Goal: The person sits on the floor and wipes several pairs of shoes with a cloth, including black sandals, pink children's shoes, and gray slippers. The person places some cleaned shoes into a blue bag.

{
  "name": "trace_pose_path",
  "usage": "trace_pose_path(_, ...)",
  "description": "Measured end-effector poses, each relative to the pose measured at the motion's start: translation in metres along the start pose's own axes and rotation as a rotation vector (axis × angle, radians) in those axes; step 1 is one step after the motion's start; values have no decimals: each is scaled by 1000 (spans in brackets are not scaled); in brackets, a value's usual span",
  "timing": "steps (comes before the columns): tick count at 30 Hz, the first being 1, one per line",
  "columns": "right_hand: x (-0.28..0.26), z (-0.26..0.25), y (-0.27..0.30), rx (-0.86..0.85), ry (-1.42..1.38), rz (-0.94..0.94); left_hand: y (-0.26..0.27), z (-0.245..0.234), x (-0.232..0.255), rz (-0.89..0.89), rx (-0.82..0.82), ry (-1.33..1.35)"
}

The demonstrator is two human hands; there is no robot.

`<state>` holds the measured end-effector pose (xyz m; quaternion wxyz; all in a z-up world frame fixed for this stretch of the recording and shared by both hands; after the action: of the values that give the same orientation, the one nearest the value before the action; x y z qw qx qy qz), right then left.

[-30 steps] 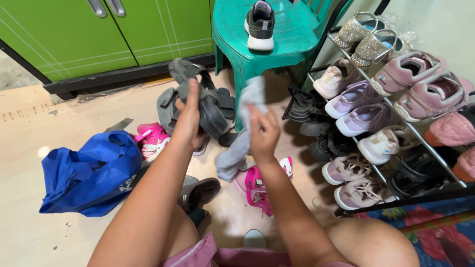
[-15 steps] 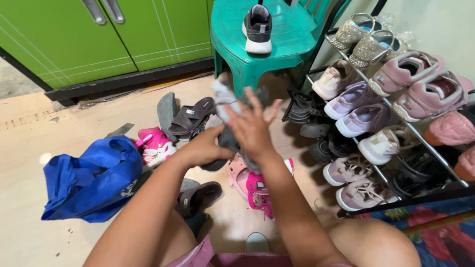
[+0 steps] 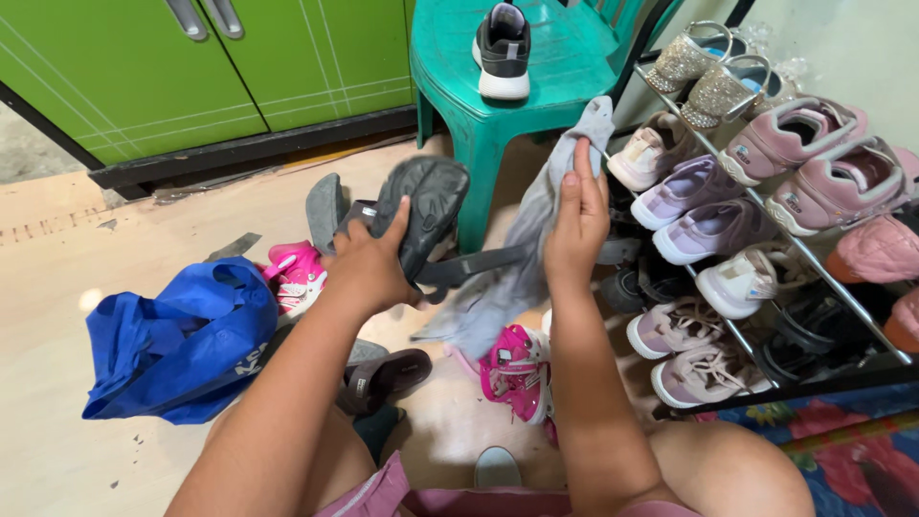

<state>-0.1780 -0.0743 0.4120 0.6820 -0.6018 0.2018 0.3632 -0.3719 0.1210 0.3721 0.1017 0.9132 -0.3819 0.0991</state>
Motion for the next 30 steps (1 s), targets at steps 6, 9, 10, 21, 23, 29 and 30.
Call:
trace_pose_path(6,10,5,7,-45,-19,123,-26,40,-5,98,-185,634)
trace_pose_path(9,22,50,47,-245,-435,421,-42,54,-12,165,-146,768)
trace_pose_path(10,20,73,71,-378,-650,595,-46,56,-15,182,-117,781)
trace_pose_path(21,-8,66,72,-402,421,-437,4,32,23,320,-411,859)
trace_pose_path(23,21,47,50,-262,451,-323,14,24,26,316,-442,857)
trace_pose_path(29,113,-11,21,-38,-154,478,24,-1,28,444,-422,902)
trace_pose_path(30,107,-8,20,-34,-333,469,23,5,25,367,-430,945)
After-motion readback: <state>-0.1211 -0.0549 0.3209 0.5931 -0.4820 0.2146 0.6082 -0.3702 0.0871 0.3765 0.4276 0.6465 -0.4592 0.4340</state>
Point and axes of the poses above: each hand's wrist, its own y-axis away from the middle knuckle, its own z-axis out of the palm, x = y × z, the point moved 10 cm from there along -y, towards the middle knuckle, and after that the axes turned 11 degrees about x, right-handed, at the moved point
